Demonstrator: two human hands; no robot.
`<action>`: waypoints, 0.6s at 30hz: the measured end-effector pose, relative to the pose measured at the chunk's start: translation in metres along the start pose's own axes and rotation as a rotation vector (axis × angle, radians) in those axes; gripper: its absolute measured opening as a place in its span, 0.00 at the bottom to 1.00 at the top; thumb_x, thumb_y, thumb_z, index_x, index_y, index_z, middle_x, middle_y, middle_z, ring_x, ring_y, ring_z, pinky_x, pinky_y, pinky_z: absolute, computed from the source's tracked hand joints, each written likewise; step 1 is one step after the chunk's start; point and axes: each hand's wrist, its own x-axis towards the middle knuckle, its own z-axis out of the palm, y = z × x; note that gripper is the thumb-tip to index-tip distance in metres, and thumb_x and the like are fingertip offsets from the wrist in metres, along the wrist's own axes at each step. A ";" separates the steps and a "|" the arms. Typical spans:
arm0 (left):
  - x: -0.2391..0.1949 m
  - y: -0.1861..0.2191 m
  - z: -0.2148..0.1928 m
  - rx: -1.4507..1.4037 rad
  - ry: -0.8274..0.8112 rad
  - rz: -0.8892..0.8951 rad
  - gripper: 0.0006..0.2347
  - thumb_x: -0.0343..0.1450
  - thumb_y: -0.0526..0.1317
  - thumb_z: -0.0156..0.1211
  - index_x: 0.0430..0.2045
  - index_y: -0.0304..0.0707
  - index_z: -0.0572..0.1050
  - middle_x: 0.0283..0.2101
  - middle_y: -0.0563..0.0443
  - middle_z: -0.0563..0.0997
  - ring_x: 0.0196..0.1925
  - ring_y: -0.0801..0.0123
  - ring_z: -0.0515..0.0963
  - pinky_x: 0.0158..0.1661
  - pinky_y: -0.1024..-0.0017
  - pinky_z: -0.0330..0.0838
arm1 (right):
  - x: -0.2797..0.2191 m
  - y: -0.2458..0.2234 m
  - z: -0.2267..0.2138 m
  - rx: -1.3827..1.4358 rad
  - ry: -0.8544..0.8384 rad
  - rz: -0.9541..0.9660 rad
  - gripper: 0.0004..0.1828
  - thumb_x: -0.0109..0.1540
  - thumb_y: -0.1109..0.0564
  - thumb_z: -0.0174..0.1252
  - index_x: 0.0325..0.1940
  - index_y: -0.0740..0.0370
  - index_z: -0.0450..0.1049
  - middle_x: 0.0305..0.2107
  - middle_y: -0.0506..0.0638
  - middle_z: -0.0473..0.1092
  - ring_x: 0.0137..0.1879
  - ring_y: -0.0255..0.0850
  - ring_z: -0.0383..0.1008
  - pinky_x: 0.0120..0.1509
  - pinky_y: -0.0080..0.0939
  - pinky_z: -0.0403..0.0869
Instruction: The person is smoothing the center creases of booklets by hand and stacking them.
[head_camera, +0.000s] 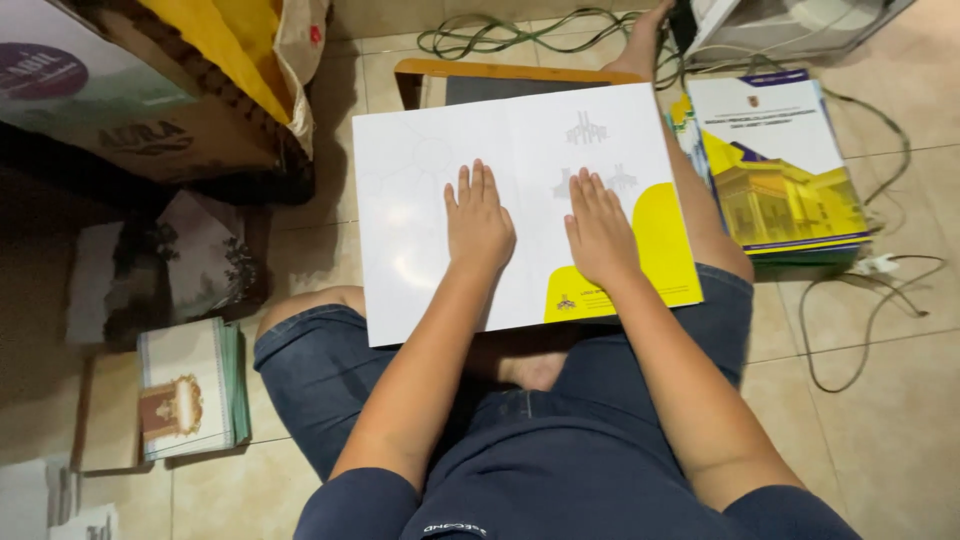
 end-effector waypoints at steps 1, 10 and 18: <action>-0.001 0.000 0.000 0.015 -0.025 0.007 0.25 0.76 0.37 0.33 0.71 0.28 0.54 0.76 0.37 0.52 0.79 0.50 0.46 0.74 0.48 0.36 | -0.003 0.000 -0.001 0.012 -0.016 0.002 0.30 0.73 0.52 0.34 0.79 0.67 0.49 0.76 0.64 0.45 0.82 0.52 0.41 0.82 0.52 0.40; -0.026 0.023 -0.004 0.106 -0.198 0.176 0.26 0.77 0.43 0.29 0.73 0.29 0.50 0.77 0.36 0.48 0.80 0.47 0.43 0.73 0.43 0.34 | -0.002 0.000 -0.002 -0.012 -0.056 -0.007 0.31 0.73 0.51 0.31 0.80 0.65 0.47 0.76 0.63 0.43 0.82 0.52 0.39 0.83 0.51 0.38; 0.118 0.001 0.011 0.206 -0.122 0.115 0.26 0.80 0.46 0.26 0.74 0.32 0.46 0.78 0.39 0.44 0.80 0.52 0.43 0.73 0.43 0.34 | -0.002 -0.002 -0.003 -0.010 -0.057 0.017 0.31 0.73 0.51 0.32 0.79 0.66 0.48 0.76 0.63 0.44 0.82 0.51 0.40 0.82 0.51 0.38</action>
